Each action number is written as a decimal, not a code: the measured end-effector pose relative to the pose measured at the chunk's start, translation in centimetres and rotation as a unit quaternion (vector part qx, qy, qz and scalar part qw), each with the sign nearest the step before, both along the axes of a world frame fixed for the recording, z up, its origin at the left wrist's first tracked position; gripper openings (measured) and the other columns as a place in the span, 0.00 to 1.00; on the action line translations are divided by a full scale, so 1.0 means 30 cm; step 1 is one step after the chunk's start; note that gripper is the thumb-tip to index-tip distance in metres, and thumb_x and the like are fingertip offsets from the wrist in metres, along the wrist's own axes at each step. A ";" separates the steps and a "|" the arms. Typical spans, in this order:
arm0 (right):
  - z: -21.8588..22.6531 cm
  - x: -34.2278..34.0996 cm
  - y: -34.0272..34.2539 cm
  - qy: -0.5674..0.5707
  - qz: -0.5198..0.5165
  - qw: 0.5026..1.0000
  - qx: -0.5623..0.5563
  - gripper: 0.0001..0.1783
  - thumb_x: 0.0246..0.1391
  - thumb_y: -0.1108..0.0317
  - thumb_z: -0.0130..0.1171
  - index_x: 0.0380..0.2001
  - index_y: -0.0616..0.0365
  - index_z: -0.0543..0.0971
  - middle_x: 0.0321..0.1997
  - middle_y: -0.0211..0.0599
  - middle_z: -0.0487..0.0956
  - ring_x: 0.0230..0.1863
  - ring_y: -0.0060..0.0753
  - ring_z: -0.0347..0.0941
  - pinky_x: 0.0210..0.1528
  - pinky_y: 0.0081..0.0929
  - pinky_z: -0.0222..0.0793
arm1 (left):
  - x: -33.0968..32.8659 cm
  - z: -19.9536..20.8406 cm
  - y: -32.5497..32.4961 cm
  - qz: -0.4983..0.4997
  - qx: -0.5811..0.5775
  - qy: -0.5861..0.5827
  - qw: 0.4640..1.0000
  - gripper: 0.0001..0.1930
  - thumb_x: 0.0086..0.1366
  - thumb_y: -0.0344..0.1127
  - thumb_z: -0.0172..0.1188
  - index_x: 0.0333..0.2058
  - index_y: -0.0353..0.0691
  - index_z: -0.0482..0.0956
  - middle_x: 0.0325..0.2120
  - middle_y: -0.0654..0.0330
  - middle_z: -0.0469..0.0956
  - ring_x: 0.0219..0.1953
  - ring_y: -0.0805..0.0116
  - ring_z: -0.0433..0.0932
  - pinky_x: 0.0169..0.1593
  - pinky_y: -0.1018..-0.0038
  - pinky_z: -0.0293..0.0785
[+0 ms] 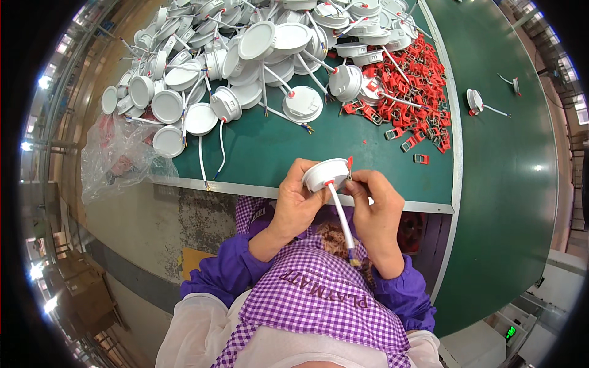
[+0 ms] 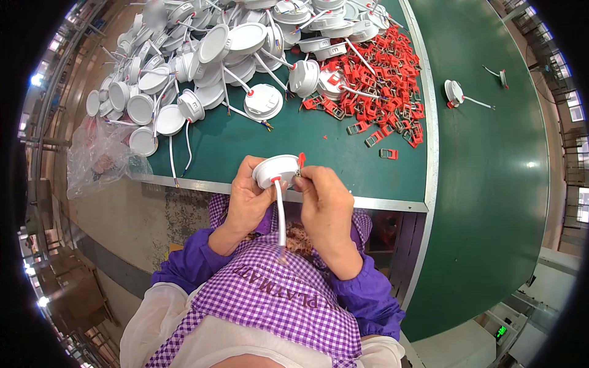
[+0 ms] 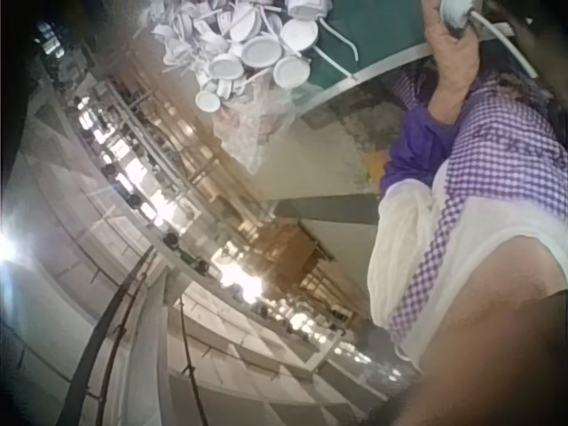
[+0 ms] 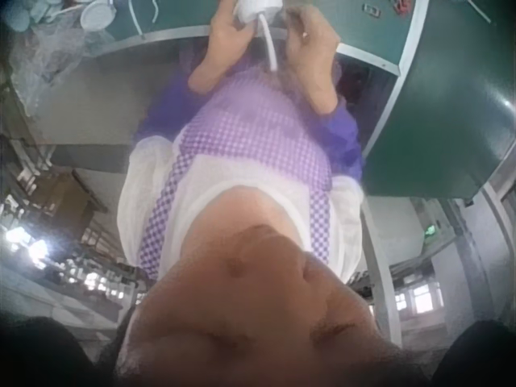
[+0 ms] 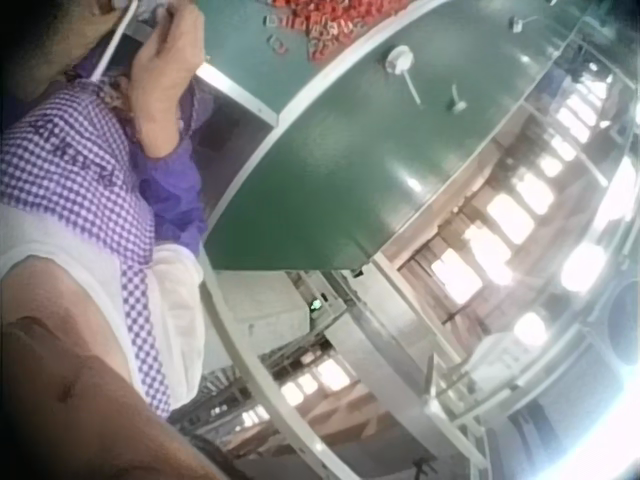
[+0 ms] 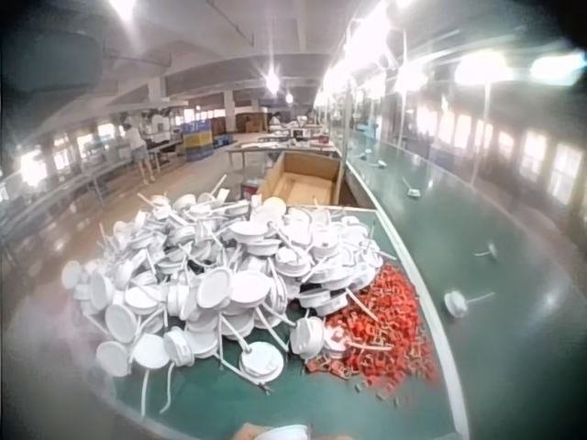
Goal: The person assembles light fixtures by attaching clips onto round light housings by hand and placing the completed lights onto the conveyor belt.
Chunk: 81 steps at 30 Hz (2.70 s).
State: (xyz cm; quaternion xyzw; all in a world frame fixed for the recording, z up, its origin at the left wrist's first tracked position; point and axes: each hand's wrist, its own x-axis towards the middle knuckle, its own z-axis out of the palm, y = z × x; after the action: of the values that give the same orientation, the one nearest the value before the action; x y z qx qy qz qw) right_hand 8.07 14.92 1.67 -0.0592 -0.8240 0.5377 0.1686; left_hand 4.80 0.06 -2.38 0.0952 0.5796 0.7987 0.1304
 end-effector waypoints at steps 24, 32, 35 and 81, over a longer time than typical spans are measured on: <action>0.059 0.056 0.181 -0.174 0.099 0.970 -0.136 0.28 0.49 0.74 0.68 0.55 0.64 0.74 0.48 0.46 0.81 0.38 0.28 0.81 0.38 0.25 0.75 | 0.006 0.081 -0.012 -0.081 -0.002 -0.062 0.995 0.20 0.61 0.19 0.62 0.51 0.35 0.69 0.44 0.58 0.77 0.46 0.73 0.77 0.51 0.76 0.74; -0.111 -0.044 0.363 -0.106 -0.141 0.913 0.369 0.10 0.53 0.67 0.62 0.34 0.61 0.76 0.36 0.45 0.76 0.32 0.53 0.75 0.35 0.44 0.72 | -0.076 0.099 -0.070 -0.103 -0.067 -0.100 0.987 0.16 0.62 0.24 0.61 0.49 0.35 0.71 0.44 0.58 0.78 0.45 0.72 0.78 0.48 0.74 0.77; -0.116 -0.055 0.387 -0.134 -0.118 0.912 0.369 0.08 0.53 0.67 0.60 0.30 0.60 0.74 0.35 0.46 0.76 0.35 0.54 0.75 0.36 0.46 0.72 | -0.067 0.096 -0.036 -0.083 0.093 -0.216 0.968 0.13 0.65 0.30 0.61 0.48 0.39 0.72 0.42 0.61 0.79 0.43 0.73 0.79 0.46 0.76 0.78; 0.048 0.040 0.053 0.011 0.064 0.990 0.127 0.11 0.52 0.83 0.57 0.40 0.65 0.78 0.36 0.46 0.80 0.33 0.46 0.80 0.33 0.34 0.76 | -0.058 0.115 0.007 -0.085 -0.210 0.052 0.973 0.15 0.63 0.29 0.64 0.46 0.35 0.72 0.38 0.61 0.77 0.39 0.76 0.76 0.43 0.77 0.75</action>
State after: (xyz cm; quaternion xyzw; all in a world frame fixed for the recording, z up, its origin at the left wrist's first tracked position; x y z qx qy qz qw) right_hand 9.28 16.51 3.12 0.0218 -0.8860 0.4386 0.1489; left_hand 3.07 0.28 1.07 0.1561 0.7301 0.6392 0.1842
